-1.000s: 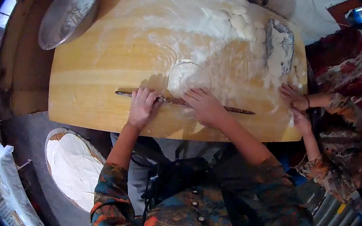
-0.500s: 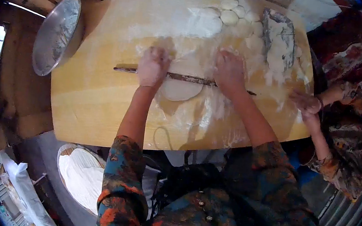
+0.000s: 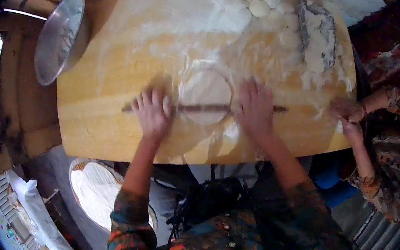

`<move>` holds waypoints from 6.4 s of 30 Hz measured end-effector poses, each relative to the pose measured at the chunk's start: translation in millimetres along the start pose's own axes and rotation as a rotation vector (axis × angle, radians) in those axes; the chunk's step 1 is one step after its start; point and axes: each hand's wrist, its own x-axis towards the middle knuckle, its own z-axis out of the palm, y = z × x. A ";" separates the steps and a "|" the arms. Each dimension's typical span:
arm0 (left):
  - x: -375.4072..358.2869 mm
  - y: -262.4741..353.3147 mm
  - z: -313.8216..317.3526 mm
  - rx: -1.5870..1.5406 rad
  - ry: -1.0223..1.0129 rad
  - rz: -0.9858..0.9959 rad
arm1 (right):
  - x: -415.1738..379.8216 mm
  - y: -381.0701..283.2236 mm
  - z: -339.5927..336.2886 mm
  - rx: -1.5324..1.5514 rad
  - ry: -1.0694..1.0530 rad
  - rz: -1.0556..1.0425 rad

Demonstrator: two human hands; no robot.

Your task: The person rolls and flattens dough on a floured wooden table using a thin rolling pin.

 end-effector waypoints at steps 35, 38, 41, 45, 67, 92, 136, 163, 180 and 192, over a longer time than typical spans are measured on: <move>77.0 -15.7 2.2 -0.151 0.030 -0.150 | 81.3 5.5 3.6 -0.004 0.115 0.162; 34.5 -8.3 6.8 -0.121 0.003 0.013 | 41.2 9.2 1.2 0.065 0.020 0.076; -34.5 6.3 -18.6 -0.069 -0.178 0.016 | -23.2 -4.6 -4.9 0.173 -0.145 0.004; 20.7 3.4 2.9 -0.193 0.046 -0.070 | 34.4 0.8 -11.2 0.140 -0.022 0.062; 29.3 -2.5 5.4 -0.104 -0.018 -0.031 | 37.3 5.2 0.4 0.019 0.068 0.029; -23.9 75.8 -23.1 -0.383 -0.136 0.245 | 2.2 1.9 -2.6 0.237 0.031 -0.052; 4.2 21.9 -17.3 -0.456 -0.414 -0.132 | -67.5 -24.8 -34.5 0.409 0.086 -0.325; 24.5 6.0 13.2 -0.081 0.014 0.032 | -5.9 4.0 -6.3 0.166 -0.001 0.098; -24.7 -20.3 7.4 -0.043 0.069 0.060 | -49.8 -13.9 1.1 0.144 0.010 0.074; -30.7 -9.9 -16.2 -0.047 -0.183 0.095 | -47.4 -9.0 -21.5 0.128 -0.315 -0.076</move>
